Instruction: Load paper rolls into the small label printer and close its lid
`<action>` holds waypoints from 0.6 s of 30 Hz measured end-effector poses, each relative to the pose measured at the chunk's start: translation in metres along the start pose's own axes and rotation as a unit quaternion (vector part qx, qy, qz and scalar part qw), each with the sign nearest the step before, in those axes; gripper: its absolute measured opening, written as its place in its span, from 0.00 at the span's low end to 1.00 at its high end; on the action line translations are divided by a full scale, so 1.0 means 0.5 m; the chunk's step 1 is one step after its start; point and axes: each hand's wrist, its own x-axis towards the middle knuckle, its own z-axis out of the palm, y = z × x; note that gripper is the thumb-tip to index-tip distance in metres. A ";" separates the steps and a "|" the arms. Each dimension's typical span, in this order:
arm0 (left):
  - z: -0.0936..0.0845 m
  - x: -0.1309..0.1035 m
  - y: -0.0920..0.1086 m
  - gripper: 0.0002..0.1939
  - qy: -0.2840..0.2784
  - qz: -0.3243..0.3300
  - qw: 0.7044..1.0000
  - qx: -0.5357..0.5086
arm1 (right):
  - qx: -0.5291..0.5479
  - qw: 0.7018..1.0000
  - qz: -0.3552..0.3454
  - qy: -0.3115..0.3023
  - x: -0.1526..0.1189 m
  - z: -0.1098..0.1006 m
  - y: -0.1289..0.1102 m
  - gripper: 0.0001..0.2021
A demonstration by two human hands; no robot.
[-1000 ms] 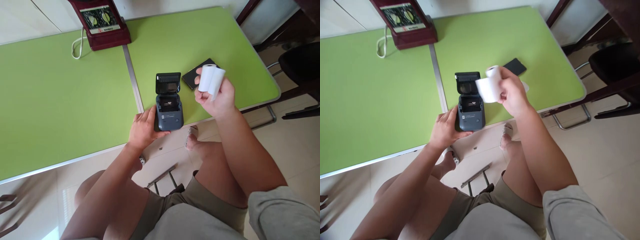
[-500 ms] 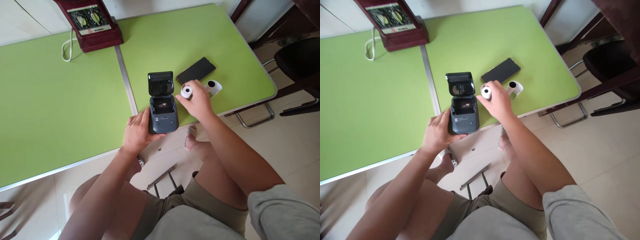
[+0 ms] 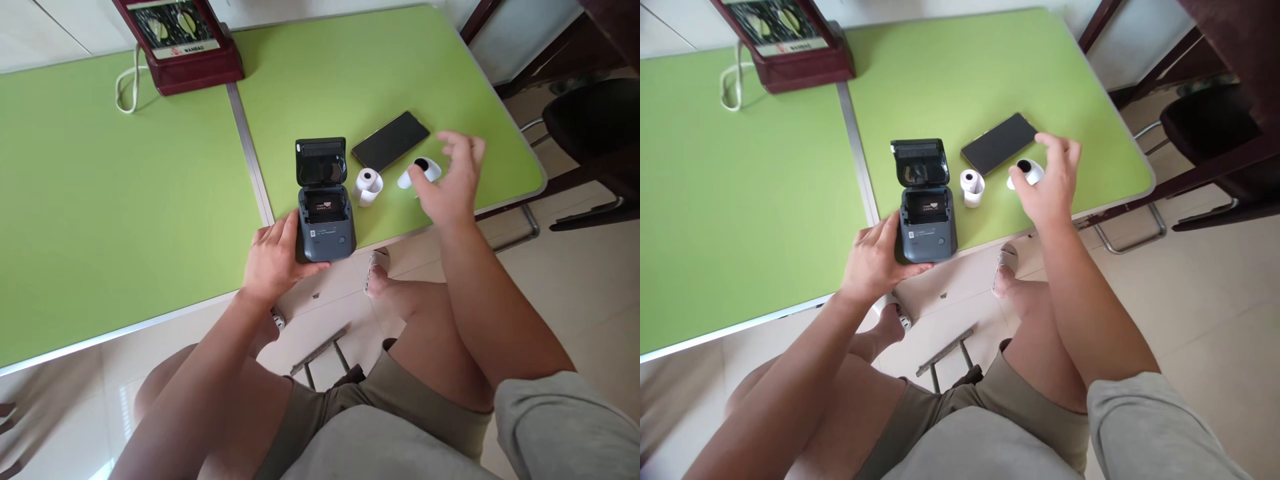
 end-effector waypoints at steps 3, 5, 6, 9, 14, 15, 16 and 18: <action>0.000 0.002 0.000 0.65 -0.001 -0.001 1.000 -0.001 | -0.002 1.000 0.007 -0.025 -0.002 0.041 0.053 0.32; 0.000 0.003 0.000 0.66 0.004 -0.005 1.000 0.000 | -0.017 0.999 0.003 -0.048 -0.002 0.061 0.073 0.33; 0.000 0.004 0.000 0.66 0.005 -0.008 1.000 -0.001 | -0.023 0.998 0.001 -0.056 0.000 0.065 0.076 0.33; 0.000 0.003 0.002 0.66 0.010 -0.007 1.000 -0.005 | -0.014 0.998 0.004 -0.067 0.006 0.050 0.056 0.32; 0.000 0.000 0.002 0.65 0.006 -0.007 1.000 0.000 | 0.080 0.994 -0.054 -0.058 -0.014 -0.013 -0.076 0.33; 0.000 0.000 0.002 0.64 0.004 -0.007 1.000 0.000 | 0.092 0.991 -0.081 -0.061 -0.023 -0.020 -0.108 0.32; 0.000 0.000 0.002 0.64 0.003 -0.007 1.000 0.000 | 0.099 0.986 -0.108 -0.081 -0.032 -0.023 -0.138 0.30; 0.000 0.000 0.003 0.61 -0.001 -0.006 1.000 -0.004 | 0.100 0.971 -0.161 -0.144 -0.047 -0.016 -0.186 0.29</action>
